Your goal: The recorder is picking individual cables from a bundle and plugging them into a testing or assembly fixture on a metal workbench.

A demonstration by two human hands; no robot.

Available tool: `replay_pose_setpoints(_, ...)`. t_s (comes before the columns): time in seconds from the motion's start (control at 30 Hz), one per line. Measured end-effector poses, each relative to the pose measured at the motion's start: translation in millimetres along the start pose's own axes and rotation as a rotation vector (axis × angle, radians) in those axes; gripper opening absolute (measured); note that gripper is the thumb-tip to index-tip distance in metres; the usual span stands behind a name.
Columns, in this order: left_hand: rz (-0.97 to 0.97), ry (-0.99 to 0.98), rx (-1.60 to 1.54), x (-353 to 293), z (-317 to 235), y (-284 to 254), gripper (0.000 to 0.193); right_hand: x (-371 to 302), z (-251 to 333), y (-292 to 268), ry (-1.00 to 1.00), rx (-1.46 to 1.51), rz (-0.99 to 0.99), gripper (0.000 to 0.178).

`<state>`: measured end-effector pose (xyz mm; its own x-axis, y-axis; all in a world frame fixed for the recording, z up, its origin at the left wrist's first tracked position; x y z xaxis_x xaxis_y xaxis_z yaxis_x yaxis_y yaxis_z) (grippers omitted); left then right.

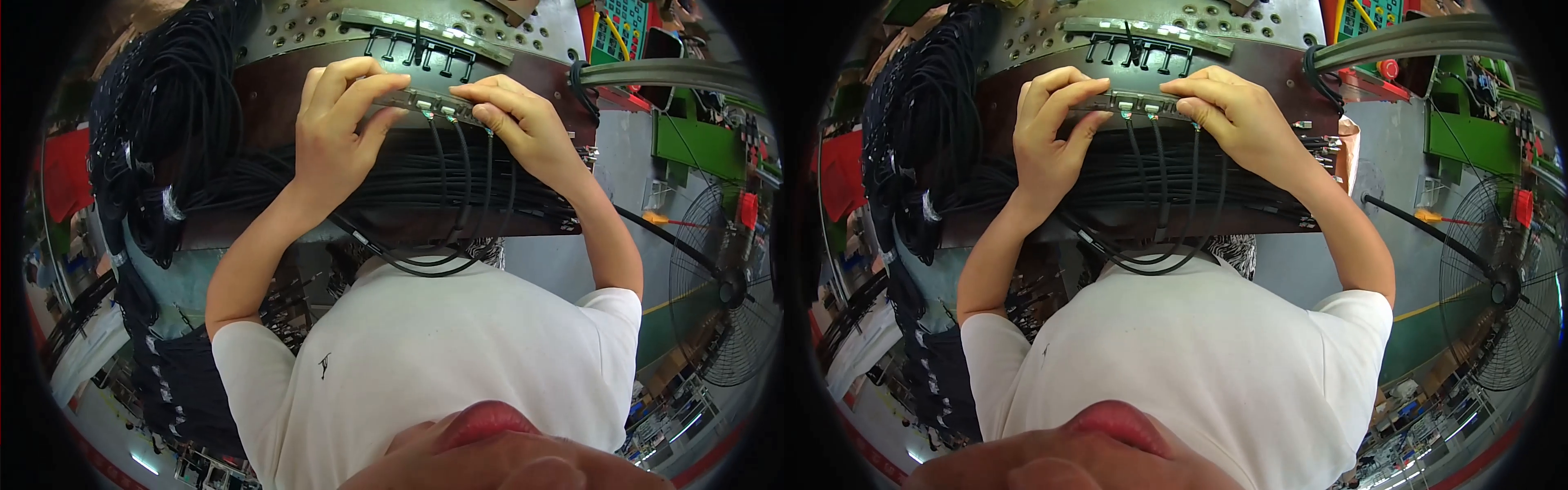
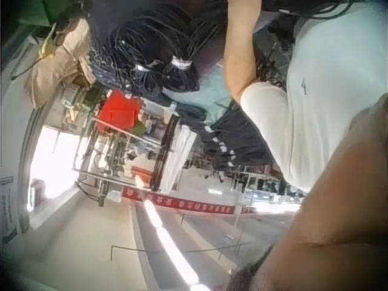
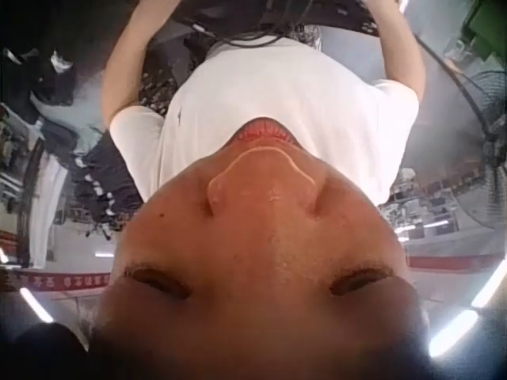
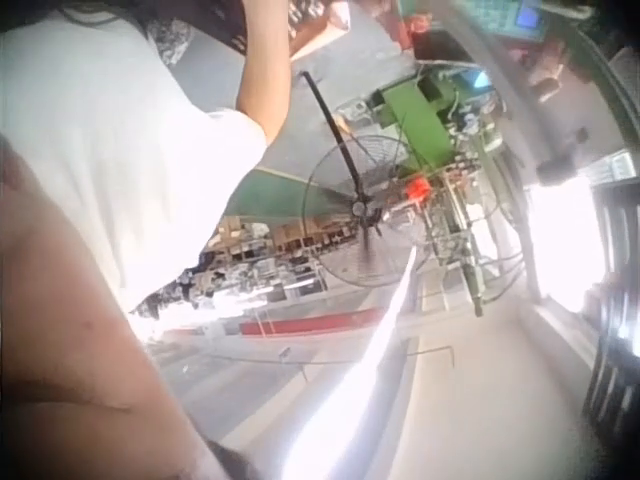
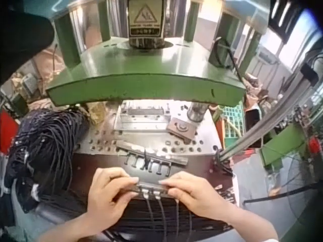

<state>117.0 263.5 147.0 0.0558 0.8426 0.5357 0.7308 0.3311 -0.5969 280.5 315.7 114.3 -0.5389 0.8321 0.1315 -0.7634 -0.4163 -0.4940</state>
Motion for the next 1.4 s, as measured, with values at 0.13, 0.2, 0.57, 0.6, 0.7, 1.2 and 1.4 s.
replay_pose_setpoints(0.13,-0.083,-0.631,-0.892,-12.7,25.5,17.0,0.054,12.2,20.9,-4.7,-0.011,0.048,-0.038,0.02)
replay_pose_setpoints(0.2,0.127,-1.04,-1.446,-27.4,-6.2,59.0,0.052,38.9,38.6,-16.1,-0.107,-0.072,-0.096,0.025)
replay_pose_setpoints(0.57,0.044,-1.135,-1.3,97.0,82.6,74.6,0.021,192.1,-27.3,-40.9,-0.331,-0.662,-0.316,0.024)
replay_pose_setpoints(0.6,0.271,-0.895,-1.572,108.6,83.6,75.2,0.017,200.6,-30.2,-43.7,-0.292,-0.673,-0.303,0.027)
replay_pose_setpoints(0.7,0.162,-0.984,-1.47,94.4,107.9,81.7,0.021,212.0,-54.3,-62.3,-0.132,-0.744,-0.267,0.034)
replay_pose_setpoints(1.2,0.377,0.122,0.373,131.7,98.5,43.3,0.039,143.3,19.9,-14.2,-0.516,-0.669,-0.32,0.041)
replay_pose_setpoints(1.4,-0.09,0.128,0.044,146.3,78.5,15.0,0.022,150.4,7.2,-18.4,-0.431,-0.809,-0.261,0.037)
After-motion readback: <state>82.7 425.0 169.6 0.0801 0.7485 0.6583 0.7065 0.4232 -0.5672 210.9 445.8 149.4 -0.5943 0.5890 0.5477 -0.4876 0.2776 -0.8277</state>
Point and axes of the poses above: each hand's wrist, its own x-axis towards the middle knuckle, its own y-axis out of the palm, z = x × y, the point moved 10 cm from there along x, towards the middle knuckle, and after that the axes turned 6 degrees about -z, right-handed, at the moved point
